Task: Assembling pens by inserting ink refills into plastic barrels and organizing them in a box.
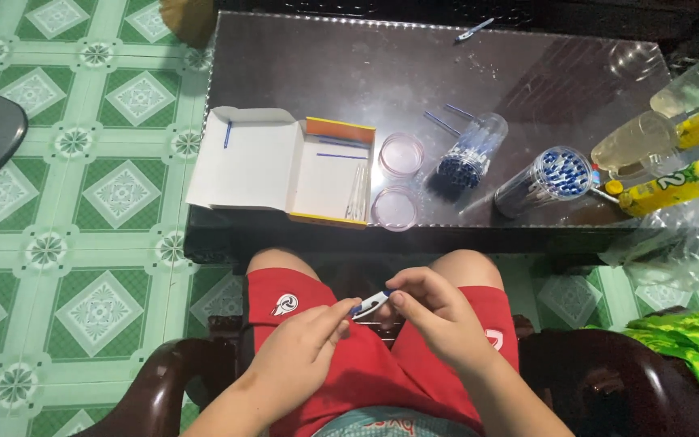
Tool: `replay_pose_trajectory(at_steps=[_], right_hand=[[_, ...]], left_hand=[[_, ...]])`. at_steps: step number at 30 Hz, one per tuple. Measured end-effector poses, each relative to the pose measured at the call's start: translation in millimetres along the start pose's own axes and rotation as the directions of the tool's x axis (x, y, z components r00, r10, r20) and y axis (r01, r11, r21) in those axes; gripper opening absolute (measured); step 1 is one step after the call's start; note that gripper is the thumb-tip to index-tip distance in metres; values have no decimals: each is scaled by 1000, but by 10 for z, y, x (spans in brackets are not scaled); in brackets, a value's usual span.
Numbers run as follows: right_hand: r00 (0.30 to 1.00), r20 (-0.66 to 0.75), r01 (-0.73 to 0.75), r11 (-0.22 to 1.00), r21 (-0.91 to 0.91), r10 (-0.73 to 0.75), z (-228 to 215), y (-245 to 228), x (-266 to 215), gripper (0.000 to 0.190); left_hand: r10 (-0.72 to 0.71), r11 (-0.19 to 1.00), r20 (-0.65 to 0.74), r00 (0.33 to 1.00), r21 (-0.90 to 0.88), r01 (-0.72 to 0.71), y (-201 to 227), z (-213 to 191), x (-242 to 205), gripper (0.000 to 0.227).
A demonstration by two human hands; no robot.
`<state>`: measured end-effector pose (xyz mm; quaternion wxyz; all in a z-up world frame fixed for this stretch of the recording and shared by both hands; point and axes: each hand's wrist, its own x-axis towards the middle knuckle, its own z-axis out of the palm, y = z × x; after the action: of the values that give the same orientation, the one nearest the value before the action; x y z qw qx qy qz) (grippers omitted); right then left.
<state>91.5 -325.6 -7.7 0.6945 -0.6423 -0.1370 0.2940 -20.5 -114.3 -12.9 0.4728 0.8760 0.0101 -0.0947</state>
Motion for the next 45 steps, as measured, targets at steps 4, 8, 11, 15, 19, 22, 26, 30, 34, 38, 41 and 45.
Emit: replay_pose_trajectory(at_steps=[4,8,11,15,19,22,26,30,34,38,41,45], right_hand=[[1000,15,9,1000,21,-9,-66,65,41,17],[999,30,-17,1000,-4,17,-92,77,61,15],[998,13,-57,997,-44,58,-68,40,48,14],[999,32,-9,997,-81,11,-50,51,14,15],[997,-15,-79,987,-140,78,-144,167,15,17],[993,-20,-116,978,-172,115,-164,165,5,19],[998,16,-56,963,-263,62,-191,166,89,25],[991,130,48,843,-536,26,-93,-119,205,35],[984,157,39,768,-639,80,-26,-295,336,42],[985,175,120,780,-614,-14,-40,-391,472,38],[925,258,378,742,-554,-279,-30,-410,473,22],[866,292,489,806,-332,-405,5,-444,410,15]], left_hand=[[2,999,24,1000,38,-3,6,-10,21,43],[5,998,49,999,69,-8,-25,1,34,44],[-7,995,71,997,99,0,-44,13,38,45],[3,985,86,996,173,-18,-80,43,50,43],[3,980,122,993,198,-27,-89,79,55,47],[88,968,87,992,226,-105,-167,156,54,47],[180,964,30,983,195,-183,-222,171,80,55],[191,971,-27,981,150,-185,-180,130,65,49],[107,977,31,994,180,-111,-109,16,90,41],[65,977,-58,996,205,-51,33,-165,90,33],[37,979,-111,993,202,-13,-16,-205,94,28],[173,969,-279,945,222,-112,-110,-226,112,27]])
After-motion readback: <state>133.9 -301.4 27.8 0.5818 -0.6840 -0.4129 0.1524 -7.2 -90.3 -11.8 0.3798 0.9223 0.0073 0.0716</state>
